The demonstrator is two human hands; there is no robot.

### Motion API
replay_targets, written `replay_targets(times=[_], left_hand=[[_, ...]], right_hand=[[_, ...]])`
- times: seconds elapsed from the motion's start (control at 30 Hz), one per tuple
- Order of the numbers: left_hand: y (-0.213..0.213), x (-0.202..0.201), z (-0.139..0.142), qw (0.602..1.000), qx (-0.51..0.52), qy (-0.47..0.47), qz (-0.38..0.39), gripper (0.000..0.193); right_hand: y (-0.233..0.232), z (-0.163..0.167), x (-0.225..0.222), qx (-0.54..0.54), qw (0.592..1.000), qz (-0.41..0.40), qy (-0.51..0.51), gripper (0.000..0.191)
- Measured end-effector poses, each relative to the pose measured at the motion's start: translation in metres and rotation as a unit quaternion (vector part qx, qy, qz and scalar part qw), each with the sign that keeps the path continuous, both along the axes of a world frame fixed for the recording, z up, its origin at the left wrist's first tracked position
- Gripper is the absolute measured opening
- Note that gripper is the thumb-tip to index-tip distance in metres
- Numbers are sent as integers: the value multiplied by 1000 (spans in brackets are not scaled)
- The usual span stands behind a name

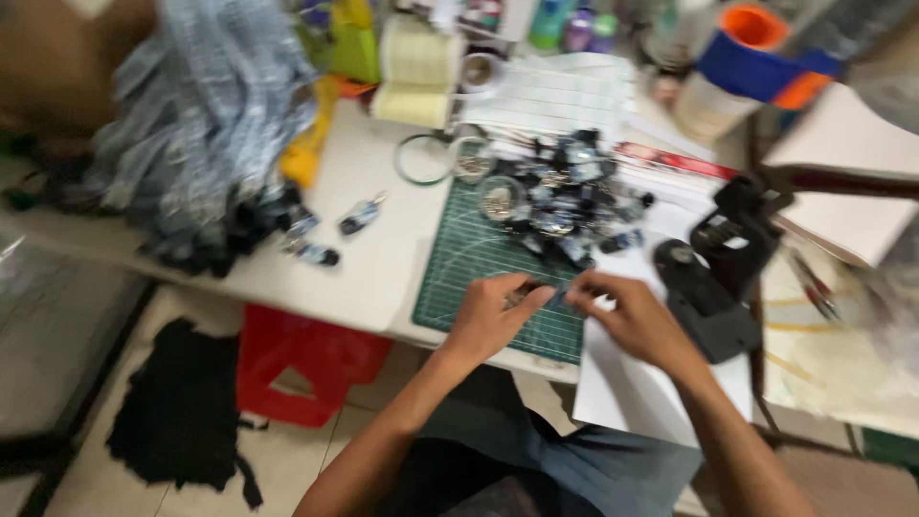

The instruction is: The person assembles keychains by inserting small metal pieces into a manual press and crimping them onto patterned fabric strips. They repeatedly pick up components, align them in the press, operate the lever, and place the finished keychains into a growing pile on the table.

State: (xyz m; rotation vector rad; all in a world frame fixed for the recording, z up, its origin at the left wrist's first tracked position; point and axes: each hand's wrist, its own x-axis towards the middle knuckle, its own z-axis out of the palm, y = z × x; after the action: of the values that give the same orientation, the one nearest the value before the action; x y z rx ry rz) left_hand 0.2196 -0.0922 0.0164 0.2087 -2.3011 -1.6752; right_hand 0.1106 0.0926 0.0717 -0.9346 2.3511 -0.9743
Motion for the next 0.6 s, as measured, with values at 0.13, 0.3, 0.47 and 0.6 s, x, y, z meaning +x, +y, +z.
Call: replay_targets(times=[0.13, 0.3, 0.47, 0.6], left_hand=[[-16, 7, -1, 999, 20, 10, 45, 35], [-36, 29, -1, 997, 11, -3, 74, 35], [-69, 48, -7, 989, -33, 5, 145, 28], [-112, 55, -7, 960, -94, 13, 263, 23]], right_hand=[[-22, 23, -33, -67, 983, -22, 170, 19], [-49, 33, -79, -113, 945, -55, 303, 17], [-72, 7, -115, 9, 910, -50, 411, 13], [-78, -9, -117, 9, 865, -61, 498, 15]])
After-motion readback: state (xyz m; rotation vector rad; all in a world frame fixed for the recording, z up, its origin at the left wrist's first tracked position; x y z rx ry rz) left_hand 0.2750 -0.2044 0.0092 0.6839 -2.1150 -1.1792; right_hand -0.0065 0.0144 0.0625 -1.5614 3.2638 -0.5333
